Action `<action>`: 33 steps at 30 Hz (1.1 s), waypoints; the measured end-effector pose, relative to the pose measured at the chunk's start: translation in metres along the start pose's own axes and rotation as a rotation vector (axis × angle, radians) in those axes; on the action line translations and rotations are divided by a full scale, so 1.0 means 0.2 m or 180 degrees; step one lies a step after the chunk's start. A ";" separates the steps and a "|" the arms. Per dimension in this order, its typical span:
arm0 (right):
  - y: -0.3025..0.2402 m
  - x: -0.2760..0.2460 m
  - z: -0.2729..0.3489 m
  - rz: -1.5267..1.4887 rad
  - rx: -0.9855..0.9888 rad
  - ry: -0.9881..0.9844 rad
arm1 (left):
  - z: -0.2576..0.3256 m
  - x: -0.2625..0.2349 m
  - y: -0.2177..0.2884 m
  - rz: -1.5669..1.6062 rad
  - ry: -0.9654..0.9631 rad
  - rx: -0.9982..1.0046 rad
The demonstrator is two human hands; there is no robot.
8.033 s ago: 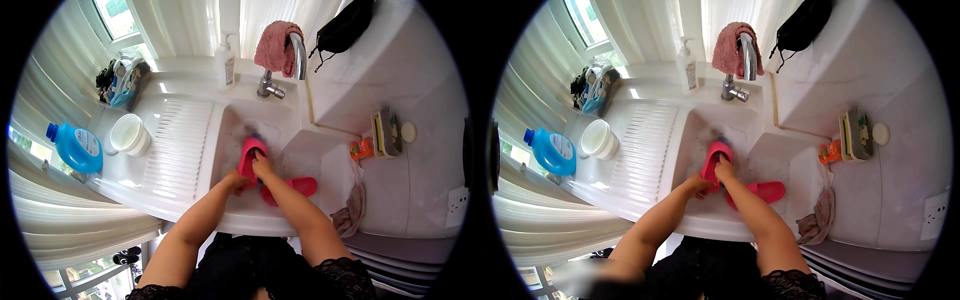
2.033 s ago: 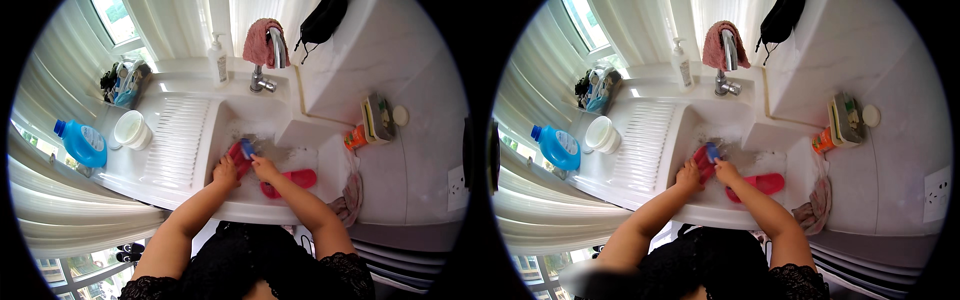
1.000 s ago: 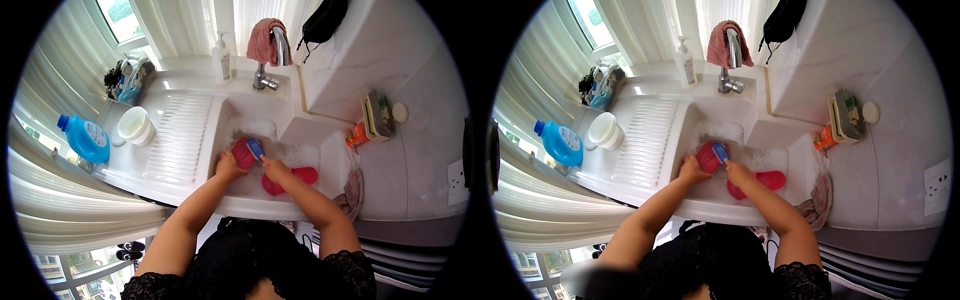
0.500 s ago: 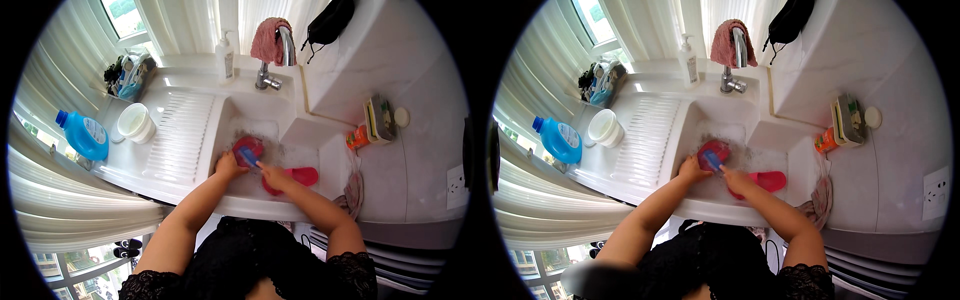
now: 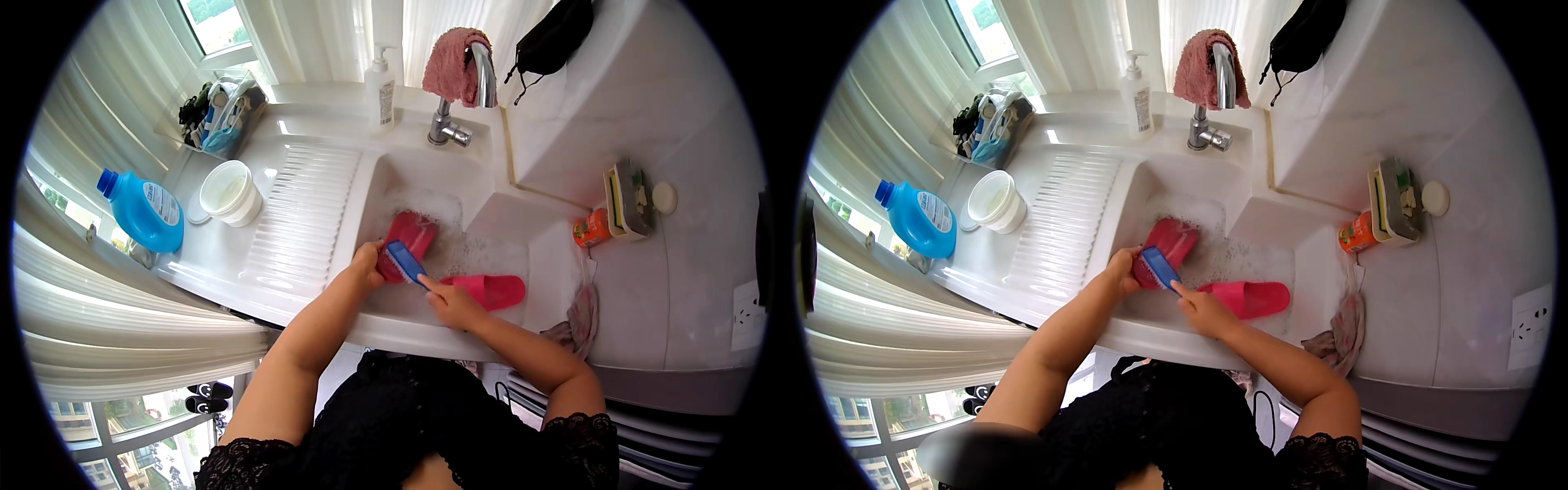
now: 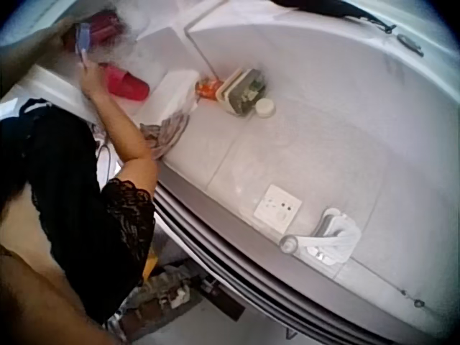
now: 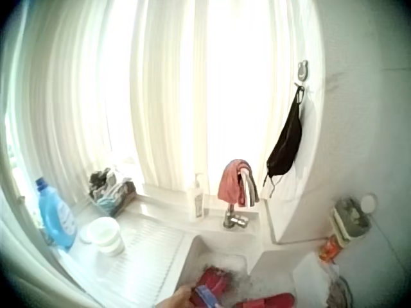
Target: The person places a black slipper on the floor, then picks up a pair of pink slippers and a blue brush. They scrub the pink slippers with the brush in the sink, cleaning both the inside and outside surfaces.
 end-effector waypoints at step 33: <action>-0.06 -0.08 0.09 0.1696 0.0371 0.0191 | -0.29 0.10 -0.06 0.1053 0.0029 0.0507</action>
Point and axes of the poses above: each hand's wrist, its own z-axis away from the middle knuckle, its own x-axis out of the palm, y = z × x, the point moved 8 cm from there along -z, towards the middle knuckle, and after that the axes turned 8 degrees about -z, right-handed, at the moved point
